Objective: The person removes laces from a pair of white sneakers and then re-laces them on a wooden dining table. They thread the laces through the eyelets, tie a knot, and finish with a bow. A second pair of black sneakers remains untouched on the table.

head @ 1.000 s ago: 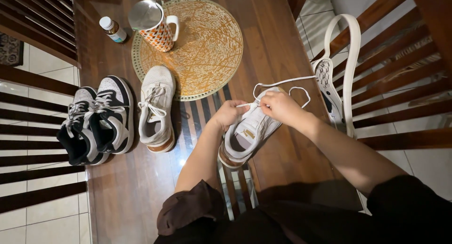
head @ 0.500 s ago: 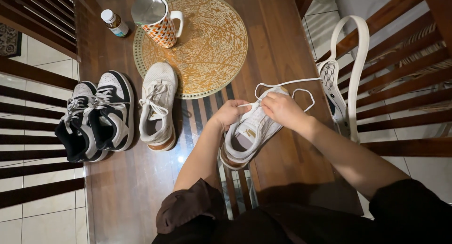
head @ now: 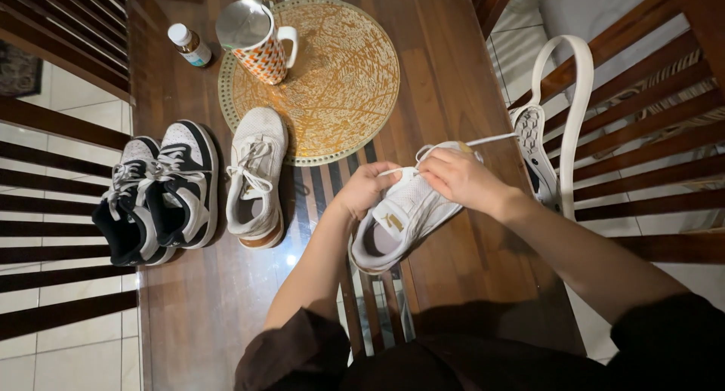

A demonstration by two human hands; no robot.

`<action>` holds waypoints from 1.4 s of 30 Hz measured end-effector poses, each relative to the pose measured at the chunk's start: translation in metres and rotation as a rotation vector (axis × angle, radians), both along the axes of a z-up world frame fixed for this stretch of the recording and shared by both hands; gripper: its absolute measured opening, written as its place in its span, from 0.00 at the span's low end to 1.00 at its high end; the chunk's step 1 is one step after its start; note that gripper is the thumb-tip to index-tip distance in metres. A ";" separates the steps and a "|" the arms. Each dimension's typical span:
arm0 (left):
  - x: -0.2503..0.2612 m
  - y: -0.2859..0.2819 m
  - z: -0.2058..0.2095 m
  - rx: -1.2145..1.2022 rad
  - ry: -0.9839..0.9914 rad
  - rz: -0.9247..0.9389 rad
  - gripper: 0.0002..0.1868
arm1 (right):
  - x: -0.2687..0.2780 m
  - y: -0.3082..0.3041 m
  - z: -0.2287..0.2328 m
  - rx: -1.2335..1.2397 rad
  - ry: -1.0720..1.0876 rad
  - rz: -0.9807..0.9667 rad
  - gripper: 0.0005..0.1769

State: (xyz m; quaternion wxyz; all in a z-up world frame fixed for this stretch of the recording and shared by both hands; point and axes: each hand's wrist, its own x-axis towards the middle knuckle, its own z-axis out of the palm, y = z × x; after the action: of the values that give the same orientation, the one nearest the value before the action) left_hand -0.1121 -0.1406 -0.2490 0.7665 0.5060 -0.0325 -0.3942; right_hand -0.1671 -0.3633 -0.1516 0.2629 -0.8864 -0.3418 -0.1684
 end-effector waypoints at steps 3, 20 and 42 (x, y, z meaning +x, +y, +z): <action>-0.009 0.004 0.034 -0.049 -0.114 0.064 0.08 | -0.006 0.003 0.031 0.030 0.009 -0.014 0.06; -0.076 0.014 0.172 -0.129 -0.450 0.124 0.07 | -0.070 0.017 0.165 0.022 -0.111 0.001 0.06; -0.125 0.063 0.161 -0.373 -0.317 0.204 0.04 | -0.142 0.098 0.200 -0.080 -0.255 0.043 0.07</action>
State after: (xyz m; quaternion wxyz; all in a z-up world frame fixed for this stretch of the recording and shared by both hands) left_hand -0.2368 -0.0781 -0.0876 0.8677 0.4120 -0.1731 -0.2177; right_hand -0.3094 -0.2649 0.0488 0.1855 -0.8600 -0.3977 -0.2603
